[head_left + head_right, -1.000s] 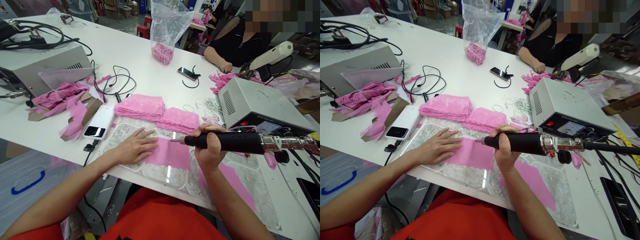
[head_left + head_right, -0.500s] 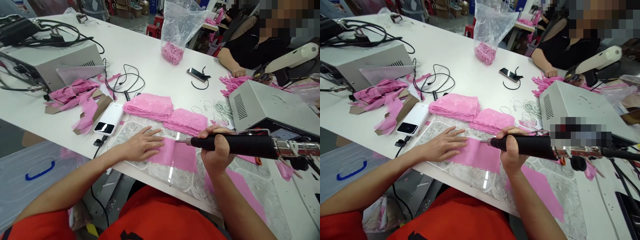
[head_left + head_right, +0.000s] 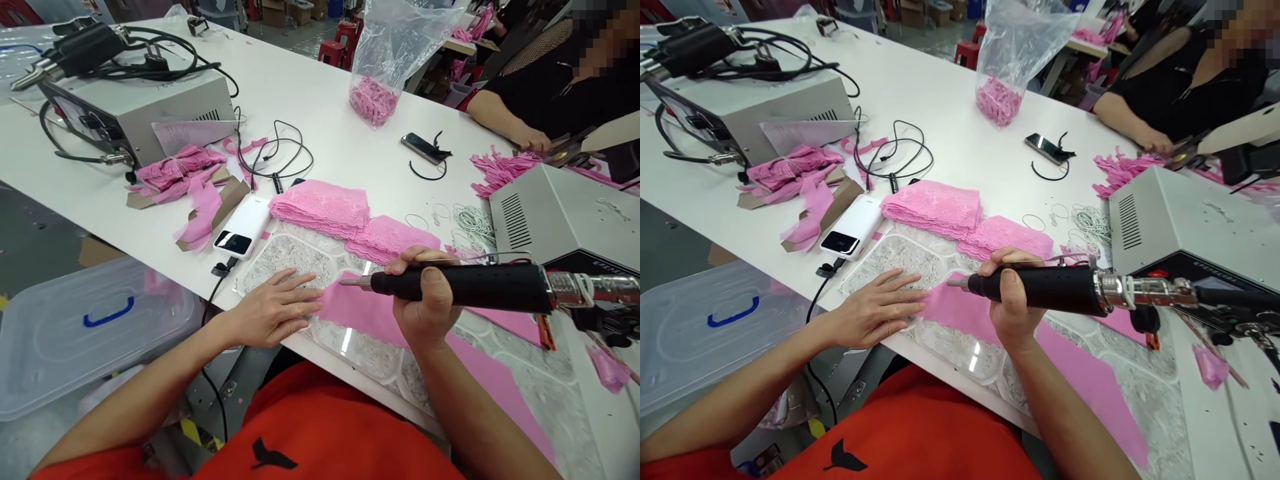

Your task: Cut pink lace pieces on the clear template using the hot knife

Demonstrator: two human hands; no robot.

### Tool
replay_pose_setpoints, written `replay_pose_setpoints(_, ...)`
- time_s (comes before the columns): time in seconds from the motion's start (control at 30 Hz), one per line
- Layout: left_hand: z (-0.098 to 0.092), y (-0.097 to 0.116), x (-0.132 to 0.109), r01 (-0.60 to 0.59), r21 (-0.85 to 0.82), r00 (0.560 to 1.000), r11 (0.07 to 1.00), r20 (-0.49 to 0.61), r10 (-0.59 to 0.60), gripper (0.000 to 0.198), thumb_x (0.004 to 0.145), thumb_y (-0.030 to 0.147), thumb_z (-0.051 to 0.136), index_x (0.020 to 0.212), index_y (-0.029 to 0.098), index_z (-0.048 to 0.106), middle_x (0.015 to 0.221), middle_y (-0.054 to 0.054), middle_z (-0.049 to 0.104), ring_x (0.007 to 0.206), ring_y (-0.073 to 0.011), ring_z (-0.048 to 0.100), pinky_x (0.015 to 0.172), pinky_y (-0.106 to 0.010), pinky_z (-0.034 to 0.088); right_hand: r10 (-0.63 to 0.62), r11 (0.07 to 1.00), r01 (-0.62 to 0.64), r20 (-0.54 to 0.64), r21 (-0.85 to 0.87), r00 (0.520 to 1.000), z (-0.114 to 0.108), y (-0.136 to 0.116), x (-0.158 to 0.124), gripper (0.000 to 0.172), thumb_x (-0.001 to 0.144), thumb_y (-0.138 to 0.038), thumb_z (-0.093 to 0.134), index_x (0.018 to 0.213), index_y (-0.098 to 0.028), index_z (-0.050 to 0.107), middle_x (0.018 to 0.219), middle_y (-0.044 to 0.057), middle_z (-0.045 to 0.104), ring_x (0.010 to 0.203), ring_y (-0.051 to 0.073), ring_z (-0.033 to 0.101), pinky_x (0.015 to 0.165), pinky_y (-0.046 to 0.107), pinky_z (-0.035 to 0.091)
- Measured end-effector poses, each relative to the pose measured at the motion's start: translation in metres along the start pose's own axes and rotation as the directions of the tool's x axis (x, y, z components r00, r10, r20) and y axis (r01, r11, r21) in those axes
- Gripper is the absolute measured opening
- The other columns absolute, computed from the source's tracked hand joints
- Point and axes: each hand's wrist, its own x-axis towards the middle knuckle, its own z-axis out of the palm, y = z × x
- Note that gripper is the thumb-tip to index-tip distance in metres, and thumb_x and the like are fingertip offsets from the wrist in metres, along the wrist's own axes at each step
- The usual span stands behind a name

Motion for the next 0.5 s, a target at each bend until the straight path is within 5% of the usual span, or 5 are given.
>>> replay_pose_setpoints(0.5, 0.0026, 0.0012, -0.0007, 0.016, -0.016, 0.999, 1.0, -0.05, -0.017, 0.035, 0.098, 0.028, 0.049, 0.131, 0.022, 0.058, 0.133, -0.006, 0.063, 0.143, -0.0245, 0.038, 0.121, -0.047, 0.024, -0.026, 0.999, 0.027, 0.029, -0.021, 0.999, 0.0022, 0.0039, -0.0006, 0.013, 0.076, -0.032, 0.064, 0.077, -0.021, 0.058, 0.078, -0.002, 0.057, 0.058, 0.01, 0.056, 0.058, 0.032, 0.053)
